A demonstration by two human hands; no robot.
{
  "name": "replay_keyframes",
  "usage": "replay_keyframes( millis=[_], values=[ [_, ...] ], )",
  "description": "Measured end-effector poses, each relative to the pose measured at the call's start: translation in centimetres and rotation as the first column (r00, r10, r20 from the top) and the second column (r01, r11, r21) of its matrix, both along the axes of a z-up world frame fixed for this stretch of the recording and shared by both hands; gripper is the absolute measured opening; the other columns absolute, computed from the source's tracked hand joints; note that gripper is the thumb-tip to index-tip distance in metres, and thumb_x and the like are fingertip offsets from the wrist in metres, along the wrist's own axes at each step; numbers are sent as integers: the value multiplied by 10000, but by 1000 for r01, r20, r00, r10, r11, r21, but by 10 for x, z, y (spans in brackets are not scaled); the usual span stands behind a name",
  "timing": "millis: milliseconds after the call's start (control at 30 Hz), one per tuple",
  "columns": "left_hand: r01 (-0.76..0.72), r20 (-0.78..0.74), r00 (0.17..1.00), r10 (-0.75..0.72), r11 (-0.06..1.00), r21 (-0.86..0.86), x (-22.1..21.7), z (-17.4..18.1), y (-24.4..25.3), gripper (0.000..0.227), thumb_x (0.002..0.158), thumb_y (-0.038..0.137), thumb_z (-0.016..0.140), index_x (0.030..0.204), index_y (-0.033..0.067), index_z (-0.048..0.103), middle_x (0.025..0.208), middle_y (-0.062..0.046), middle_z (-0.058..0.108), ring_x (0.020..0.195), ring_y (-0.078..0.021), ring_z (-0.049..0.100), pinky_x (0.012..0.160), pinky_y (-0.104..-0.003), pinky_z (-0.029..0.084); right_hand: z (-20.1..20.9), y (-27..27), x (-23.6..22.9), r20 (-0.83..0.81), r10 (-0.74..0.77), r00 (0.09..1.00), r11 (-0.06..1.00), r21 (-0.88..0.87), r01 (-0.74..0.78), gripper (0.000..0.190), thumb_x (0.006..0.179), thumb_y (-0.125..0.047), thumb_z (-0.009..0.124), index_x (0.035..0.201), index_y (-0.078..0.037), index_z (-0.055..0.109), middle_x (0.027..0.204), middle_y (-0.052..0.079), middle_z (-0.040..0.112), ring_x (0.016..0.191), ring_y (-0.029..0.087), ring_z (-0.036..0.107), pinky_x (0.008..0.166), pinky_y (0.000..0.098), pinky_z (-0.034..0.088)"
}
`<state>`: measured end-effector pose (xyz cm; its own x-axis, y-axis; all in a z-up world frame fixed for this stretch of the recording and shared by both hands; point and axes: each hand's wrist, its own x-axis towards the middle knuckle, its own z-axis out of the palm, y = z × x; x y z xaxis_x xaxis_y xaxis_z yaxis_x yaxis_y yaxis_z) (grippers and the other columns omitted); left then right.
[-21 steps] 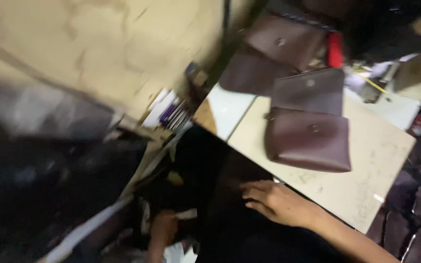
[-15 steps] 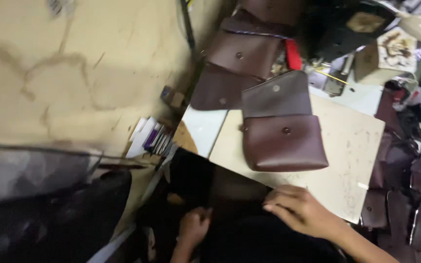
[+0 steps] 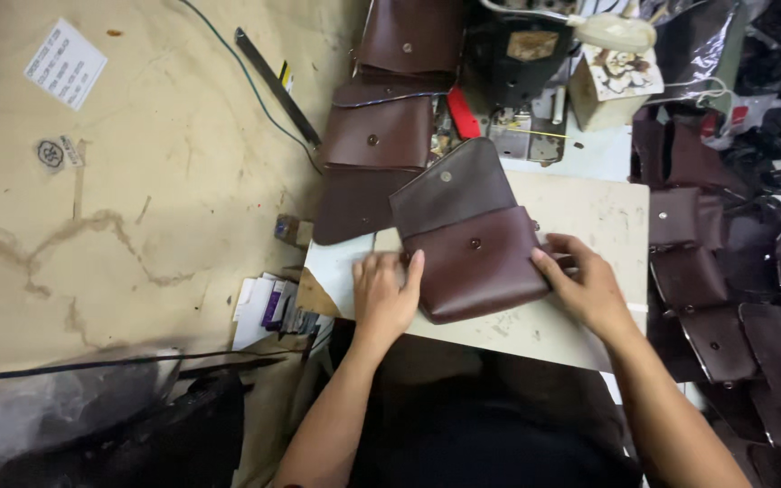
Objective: The person picks up a brown leather pouch and a zipper, then inserts the zipper into the pouch opening. They align the zipper tape with the pouch edge and press it into place by hand, smoothing the seam. The person repeats this process on a second pouch, then places a red patterned insert into the finished pouch.
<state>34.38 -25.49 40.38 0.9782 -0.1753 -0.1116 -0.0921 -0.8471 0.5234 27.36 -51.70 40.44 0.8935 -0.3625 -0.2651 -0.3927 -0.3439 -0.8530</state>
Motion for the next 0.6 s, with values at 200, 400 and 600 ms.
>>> replay_keyframes(
  millis=[200,400,600],
  values=[
    [-171,-135,983,124,886,-431,-14,-27,-20,522,986,413,689,1315,100,429,1231,-207,699,1141,-443,668,961,-527,510,-26,-6,-13,161,-21,987,975,223,-16,344,973,-108,708,1279,33,640,1026,180,694,977,284,653,834,415,543],
    [112,85,992,-89,363,-925,-27,-49,-22,417,969,29,682,1313,37,446,1101,-135,726,1044,-171,636,923,-334,518,-30,-27,-53,463,-97,881,925,369,-92,758,838,95,712,1478,-103,358,1100,12,619,993,92,618,882,235,489],
    [208,131,965,-228,357,-911,-35,-69,-12,388,969,-43,626,1306,35,452,1169,-169,731,1122,-205,669,990,-380,531,-33,-63,-57,588,1,809,949,254,-186,756,834,144,686,1525,45,395,1059,153,629,891,160,626,895,327,522]
  ],
)
